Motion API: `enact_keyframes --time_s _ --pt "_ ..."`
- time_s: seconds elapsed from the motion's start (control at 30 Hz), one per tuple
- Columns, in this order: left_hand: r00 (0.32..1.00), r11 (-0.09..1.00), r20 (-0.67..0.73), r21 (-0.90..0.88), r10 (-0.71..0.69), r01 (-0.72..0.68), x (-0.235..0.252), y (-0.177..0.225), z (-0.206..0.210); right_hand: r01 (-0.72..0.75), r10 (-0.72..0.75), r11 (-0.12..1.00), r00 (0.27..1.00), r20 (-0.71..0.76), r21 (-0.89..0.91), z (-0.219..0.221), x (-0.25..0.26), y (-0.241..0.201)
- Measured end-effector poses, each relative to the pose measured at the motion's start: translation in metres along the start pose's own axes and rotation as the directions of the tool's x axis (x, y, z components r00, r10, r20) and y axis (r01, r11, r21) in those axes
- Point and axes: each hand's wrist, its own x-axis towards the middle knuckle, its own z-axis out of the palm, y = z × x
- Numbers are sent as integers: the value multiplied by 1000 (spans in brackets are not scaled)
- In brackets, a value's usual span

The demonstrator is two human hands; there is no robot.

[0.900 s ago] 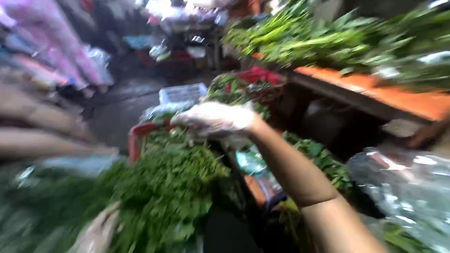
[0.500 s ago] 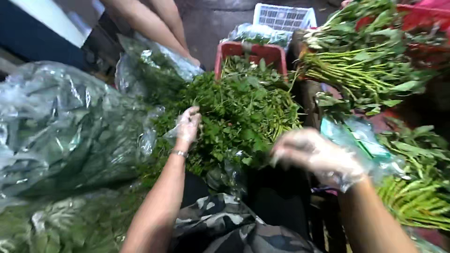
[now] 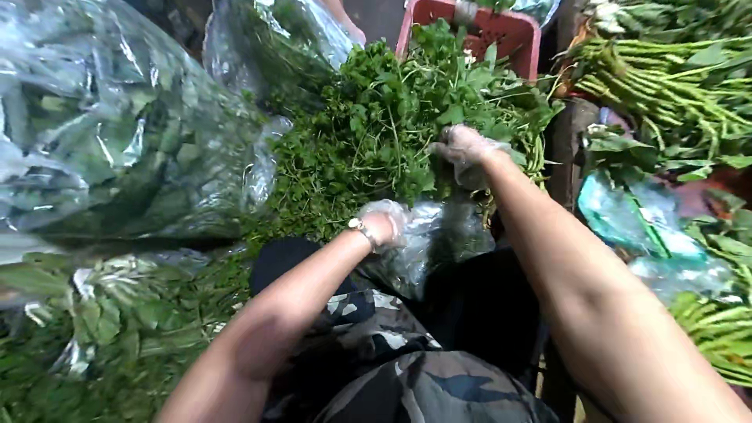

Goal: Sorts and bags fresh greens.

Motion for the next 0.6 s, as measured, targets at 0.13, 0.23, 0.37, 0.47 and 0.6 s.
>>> enact_keyframes --time_s 0.13,0.23,0.37,0.47,0.6 --pt "966 981 -187 52 -176 189 10 -42 -37 63 -67 998 989 135 31 -9 -32 -11" --pt "980 987 -151 75 -132 145 4 -45 -47 237 -240 971 964 114 47 -3 -97 -26" --pt "985 979 -21 112 -171 172 -32 -11 -54 94 -47 987 946 322 -132 54 -141 -43" --pt "999 999 -34 14 -38 38 -53 9 -43 -34 158 966 863 479 -257 71 -158 -33" --pt "986 977 -22 -128 167 -169 -20 37 21 157 -172 985 896 410 71 37 -221 7"
